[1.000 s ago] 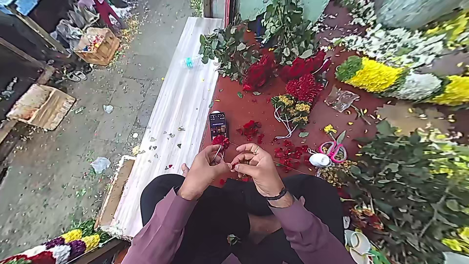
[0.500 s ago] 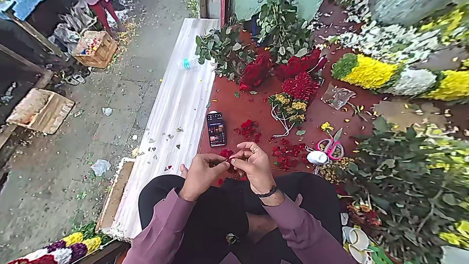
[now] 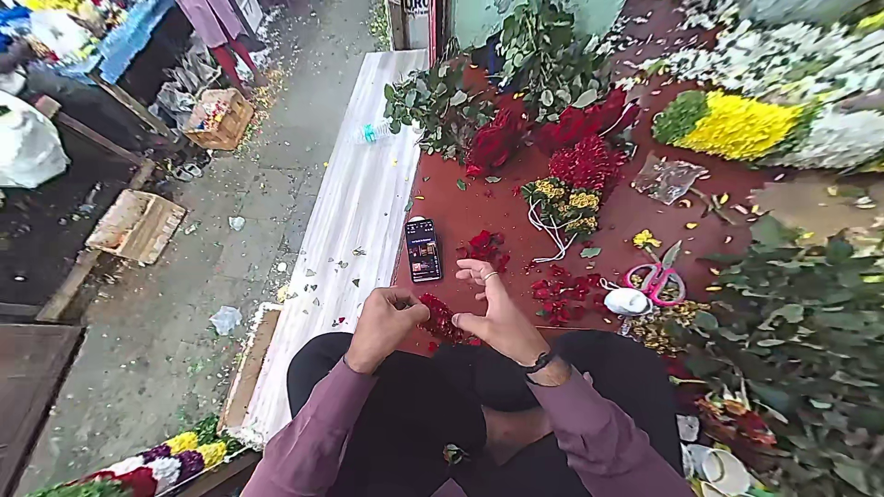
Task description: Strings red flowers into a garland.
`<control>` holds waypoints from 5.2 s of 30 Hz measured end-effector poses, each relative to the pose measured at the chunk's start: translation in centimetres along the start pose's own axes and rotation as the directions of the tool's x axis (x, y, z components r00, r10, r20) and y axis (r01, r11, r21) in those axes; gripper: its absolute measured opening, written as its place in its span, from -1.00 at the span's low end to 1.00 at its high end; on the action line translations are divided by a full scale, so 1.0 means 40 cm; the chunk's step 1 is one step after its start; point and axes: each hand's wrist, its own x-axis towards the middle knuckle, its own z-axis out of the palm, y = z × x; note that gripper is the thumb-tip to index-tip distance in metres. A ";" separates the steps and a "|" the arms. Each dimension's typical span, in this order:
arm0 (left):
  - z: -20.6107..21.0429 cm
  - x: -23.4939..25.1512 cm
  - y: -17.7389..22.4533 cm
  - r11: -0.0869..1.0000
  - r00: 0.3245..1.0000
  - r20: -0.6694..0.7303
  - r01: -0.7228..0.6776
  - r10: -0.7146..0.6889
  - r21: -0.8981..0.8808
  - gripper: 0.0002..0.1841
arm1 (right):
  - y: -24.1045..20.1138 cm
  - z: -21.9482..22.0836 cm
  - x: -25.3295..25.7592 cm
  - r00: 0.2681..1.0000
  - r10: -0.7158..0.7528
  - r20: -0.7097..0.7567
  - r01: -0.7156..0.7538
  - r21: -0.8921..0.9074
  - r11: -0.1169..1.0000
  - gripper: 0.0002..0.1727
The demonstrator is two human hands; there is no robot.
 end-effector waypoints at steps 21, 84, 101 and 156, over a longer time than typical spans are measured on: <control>0.116 -0.021 0.365 0.795 0.775 0.533 -0.540 0.341 0.277 -0.87 | -0.003 -0.181 -0.016 0.895 -0.432 0.106 0.272 0.639 0.720 -0.88; 0.011 0.008 -0.019 0.960 0.975 0.222 -0.033 -0.030 0.276 -0.74 | 0.113 -0.122 0.110 0.987 0.028 -0.157 0.071 0.592 0.803 -0.81; 0.055 -0.001 -0.008 0.931 0.959 0.282 0.122 -0.022 -0.343 -0.25 | -0.024 0.006 -0.072 0.939 -0.304 -0.158 0.265 -0.224 0.938 -0.35; 0.058 0.003 -0.012 0.916 0.977 0.210 0.113 -0.032 -0.385 -0.48 | 0.016 0.015 -0.050 0.983 -0.168 -0.071 0.180 0.526 0.831 -0.55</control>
